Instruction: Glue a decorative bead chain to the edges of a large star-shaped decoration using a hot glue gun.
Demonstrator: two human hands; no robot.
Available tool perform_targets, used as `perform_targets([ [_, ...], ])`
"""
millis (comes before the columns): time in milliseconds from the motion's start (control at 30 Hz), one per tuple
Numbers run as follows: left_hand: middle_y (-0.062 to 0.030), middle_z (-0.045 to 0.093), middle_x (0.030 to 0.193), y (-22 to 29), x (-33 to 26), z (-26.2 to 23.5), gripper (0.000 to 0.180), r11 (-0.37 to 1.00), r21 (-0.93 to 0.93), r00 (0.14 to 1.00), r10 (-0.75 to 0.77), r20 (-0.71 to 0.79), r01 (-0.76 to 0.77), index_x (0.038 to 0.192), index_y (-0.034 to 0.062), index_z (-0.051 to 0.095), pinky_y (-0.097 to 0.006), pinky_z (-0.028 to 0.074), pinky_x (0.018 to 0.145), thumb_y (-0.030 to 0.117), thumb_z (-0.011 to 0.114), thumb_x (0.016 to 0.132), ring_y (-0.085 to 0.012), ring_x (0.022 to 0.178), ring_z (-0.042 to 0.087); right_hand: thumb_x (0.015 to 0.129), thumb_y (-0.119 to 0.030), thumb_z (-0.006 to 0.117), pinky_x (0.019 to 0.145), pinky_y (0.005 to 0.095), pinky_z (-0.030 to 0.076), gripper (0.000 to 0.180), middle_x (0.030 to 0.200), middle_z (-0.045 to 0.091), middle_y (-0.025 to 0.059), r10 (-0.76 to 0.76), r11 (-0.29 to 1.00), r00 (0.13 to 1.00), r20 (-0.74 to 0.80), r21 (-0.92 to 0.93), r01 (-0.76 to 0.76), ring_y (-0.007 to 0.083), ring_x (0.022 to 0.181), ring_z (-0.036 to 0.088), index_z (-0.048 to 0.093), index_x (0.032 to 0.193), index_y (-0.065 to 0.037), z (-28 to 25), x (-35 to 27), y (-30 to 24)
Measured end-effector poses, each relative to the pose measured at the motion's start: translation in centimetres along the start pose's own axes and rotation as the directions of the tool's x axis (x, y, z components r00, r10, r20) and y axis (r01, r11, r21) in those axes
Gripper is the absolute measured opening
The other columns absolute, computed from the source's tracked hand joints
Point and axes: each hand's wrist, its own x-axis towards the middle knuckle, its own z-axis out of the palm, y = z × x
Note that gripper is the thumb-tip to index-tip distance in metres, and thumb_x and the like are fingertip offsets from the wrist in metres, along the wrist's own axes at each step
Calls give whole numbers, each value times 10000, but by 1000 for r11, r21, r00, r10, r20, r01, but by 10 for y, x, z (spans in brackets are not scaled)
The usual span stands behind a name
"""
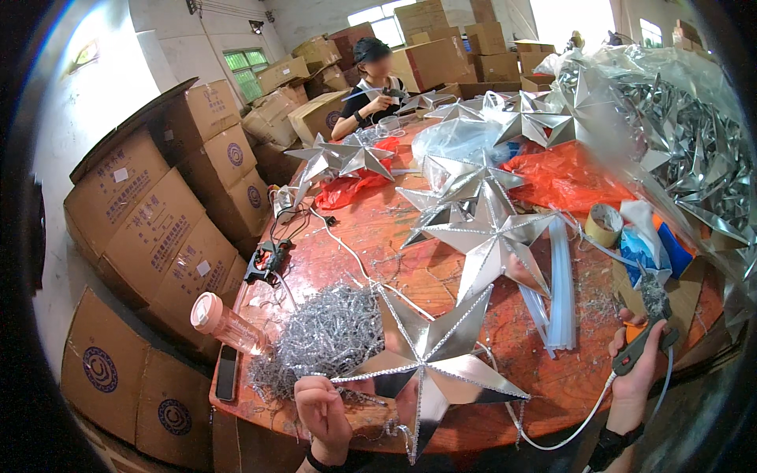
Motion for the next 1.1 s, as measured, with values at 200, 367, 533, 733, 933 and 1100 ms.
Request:
perform_targets([
  [200,-71,429,856,3,-2,3,104,999,-24,998,-44,-41,43,915,60,468,-277,384,705,-5,537,873,-178,785,455,956,-510,481,551,246,401,400,1120,597,95,-20,1000,999,-30,-16,19,107,648,513,518,974,-112,3,-1,-1],
  [367,-69,416,876,0,-1,0,101,1000,9,1000,-18,-16,18,923,60,473,-276,382,714,-8,529,874,-176,796,453,957,-510,478,543,246,399,401,1109,602,96,-22,1000,999,-32,-8,21,103,636,506,520,970,-112,3,-1,-1],
  [533,-71,407,887,0,-2,-1,99,1000,5,1000,-24,-13,24,938,54,480,-277,379,723,-3,523,871,-175,804,451,958,-509,475,544,246,399,397,1108,601,94,-23,1000,1000,-19,-9,22,100,629,502,518,967,-115,2,0,0],
  [733,-83,406,912,-1,-3,-1,101,999,-26,999,-32,-14,32,941,50,481,-283,377,746,-3,511,861,-178,823,445,958,-508,476,542,246,401,398,1110,601,101,-19,1000,1000,-22,1,19,101,629,507,517,965,-112,2,0,0],
  [933,-85,413,917,0,-2,0,102,999,-16,999,-30,-18,29,941,51,477,-287,377,760,-6,500,859,-179,827,440,960,-502,477,541,243,402,399,1116,601,113,-28,1000,999,-26,-10,28,102,627,508,526,965,-107,3,0,0],
  [1100,-84,416,918,0,-3,0,103,998,-35,998,-59,-20,58,943,51,476,-284,377,767,-2,496,857,-178,832,439,962,-500,475,541,242,402,400,1114,603,114,-27,1000,999,-24,4,27,101,624,504,528,966,-104,2,0,0],
])
